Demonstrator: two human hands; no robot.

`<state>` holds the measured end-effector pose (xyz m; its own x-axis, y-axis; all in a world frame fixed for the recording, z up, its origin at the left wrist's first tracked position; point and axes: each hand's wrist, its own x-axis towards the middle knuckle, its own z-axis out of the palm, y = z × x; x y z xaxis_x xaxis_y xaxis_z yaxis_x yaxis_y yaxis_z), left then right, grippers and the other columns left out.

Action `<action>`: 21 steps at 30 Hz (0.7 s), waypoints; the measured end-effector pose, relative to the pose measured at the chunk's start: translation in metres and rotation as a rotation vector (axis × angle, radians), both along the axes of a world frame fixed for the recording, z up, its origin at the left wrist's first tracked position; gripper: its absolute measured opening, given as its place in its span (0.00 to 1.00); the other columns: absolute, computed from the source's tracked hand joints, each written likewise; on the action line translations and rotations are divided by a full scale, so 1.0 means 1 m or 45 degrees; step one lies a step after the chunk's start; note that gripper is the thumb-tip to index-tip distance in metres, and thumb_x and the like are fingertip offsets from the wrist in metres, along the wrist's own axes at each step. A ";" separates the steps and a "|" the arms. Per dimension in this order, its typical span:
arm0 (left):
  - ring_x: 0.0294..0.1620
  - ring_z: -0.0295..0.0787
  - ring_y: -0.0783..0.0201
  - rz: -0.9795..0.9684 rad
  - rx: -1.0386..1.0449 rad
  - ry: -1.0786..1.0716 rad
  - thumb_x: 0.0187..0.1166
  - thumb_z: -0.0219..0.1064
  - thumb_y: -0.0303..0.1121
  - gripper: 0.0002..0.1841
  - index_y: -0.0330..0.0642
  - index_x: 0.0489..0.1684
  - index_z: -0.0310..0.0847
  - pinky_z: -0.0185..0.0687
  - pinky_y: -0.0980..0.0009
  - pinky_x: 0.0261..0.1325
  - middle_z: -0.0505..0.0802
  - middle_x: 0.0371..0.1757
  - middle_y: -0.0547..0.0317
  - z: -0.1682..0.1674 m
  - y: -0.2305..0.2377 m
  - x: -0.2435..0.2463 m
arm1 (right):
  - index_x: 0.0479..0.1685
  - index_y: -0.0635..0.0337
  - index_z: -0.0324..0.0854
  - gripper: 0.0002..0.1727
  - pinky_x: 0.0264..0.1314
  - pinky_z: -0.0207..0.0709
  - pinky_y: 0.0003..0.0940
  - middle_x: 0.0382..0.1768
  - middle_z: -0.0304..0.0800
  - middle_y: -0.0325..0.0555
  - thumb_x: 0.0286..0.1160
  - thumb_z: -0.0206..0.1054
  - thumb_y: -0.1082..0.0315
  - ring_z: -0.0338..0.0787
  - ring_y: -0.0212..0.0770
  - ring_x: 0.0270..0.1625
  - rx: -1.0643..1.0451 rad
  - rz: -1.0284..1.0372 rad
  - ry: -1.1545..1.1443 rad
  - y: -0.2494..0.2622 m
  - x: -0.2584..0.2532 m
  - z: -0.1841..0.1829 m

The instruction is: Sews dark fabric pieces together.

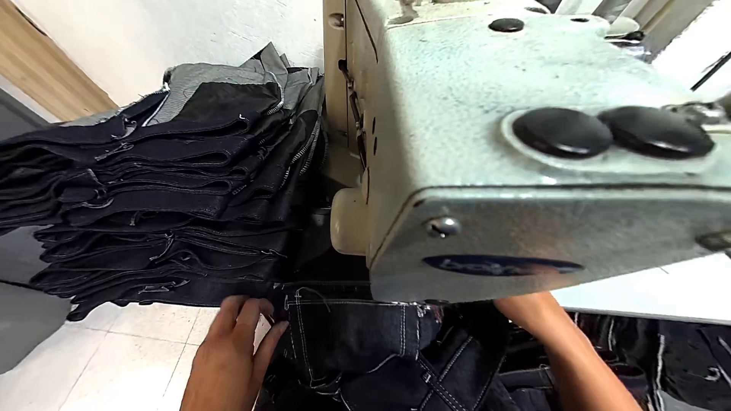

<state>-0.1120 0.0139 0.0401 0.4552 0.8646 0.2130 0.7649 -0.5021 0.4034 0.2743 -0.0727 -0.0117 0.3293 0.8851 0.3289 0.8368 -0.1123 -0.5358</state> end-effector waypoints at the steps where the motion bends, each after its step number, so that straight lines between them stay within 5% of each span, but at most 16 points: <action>1: 0.48 0.90 0.38 -0.008 0.105 0.006 0.76 0.72 0.37 0.14 0.31 0.44 0.88 0.87 0.45 0.48 0.90 0.48 0.36 0.001 -0.002 0.005 | 0.55 0.69 0.84 0.18 0.45 0.80 0.65 0.40 0.90 0.60 0.75 0.69 0.63 0.92 0.59 0.43 -0.028 -0.019 0.059 0.001 0.000 -0.006; 6: 0.52 0.93 0.53 -0.247 0.120 -0.277 0.87 0.57 0.37 0.16 0.39 0.46 0.91 0.87 0.54 0.57 0.95 0.46 0.51 -0.024 -0.001 0.051 | 0.56 0.65 0.84 0.16 0.44 0.78 0.60 0.34 0.89 0.54 0.84 0.63 0.60 0.89 0.50 0.39 -0.113 -0.119 0.444 0.013 -0.002 -0.023; 11: 0.54 0.92 0.48 -0.187 0.198 -0.312 0.85 0.58 0.39 0.16 0.38 0.41 0.90 0.85 0.51 0.61 0.94 0.45 0.49 -0.040 -0.004 0.098 | 0.42 0.58 0.84 0.13 0.36 0.77 0.36 0.25 0.83 0.40 0.89 0.59 0.59 0.83 0.33 0.29 -0.072 -0.196 0.921 0.027 -0.005 -0.018; 14: 0.40 0.95 0.46 -0.170 0.182 -0.251 0.86 0.57 0.37 0.18 0.32 0.38 0.90 0.89 0.49 0.45 0.93 0.32 0.44 -0.039 -0.003 0.114 | 0.39 0.52 0.82 0.14 0.28 0.79 0.24 0.23 0.84 0.33 0.91 0.55 0.59 0.83 0.26 0.24 -0.056 -0.160 1.242 0.036 -0.003 -0.013; 17: 0.18 0.89 0.51 -0.406 0.264 -0.167 0.84 0.57 0.36 0.18 0.34 0.30 0.88 0.85 0.51 0.22 0.86 0.15 0.50 -0.040 0.016 0.083 | 0.32 0.42 0.85 0.13 0.29 0.80 0.20 0.24 0.88 0.27 0.83 0.60 0.54 0.84 0.21 0.25 -0.152 0.241 1.283 0.020 0.037 -0.033; 19: 0.14 0.82 0.58 -0.685 0.373 -0.052 0.83 0.54 0.37 0.18 0.41 0.19 0.78 0.78 0.59 0.16 0.80 0.12 0.57 -0.039 0.033 0.042 | 0.29 0.34 0.89 0.10 0.35 0.80 0.19 0.27 0.90 0.18 0.69 0.70 0.44 0.85 0.16 0.30 -0.273 0.565 1.187 -0.004 0.054 -0.047; 21: 0.14 0.80 0.59 -0.865 0.294 0.038 0.80 0.55 0.38 0.17 0.45 0.17 0.75 0.75 0.60 0.15 0.79 0.13 0.58 -0.038 0.039 0.014 | 0.34 0.38 0.89 0.13 0.40 0.78 0.18 0.30 0.89 0.17 0.75 0.68 0.43 0.84 0.14 0.35 -0.322 0.827 1.082 -0.019 0.042 -0.048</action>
<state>-0.0985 0.0534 0.0021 0.8852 0.3224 0.3354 0.2621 -0.9412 0.2130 0.3164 -0.0913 -0.0595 -0.1909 0.9816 0.0003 0.1453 0.0285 -0.9890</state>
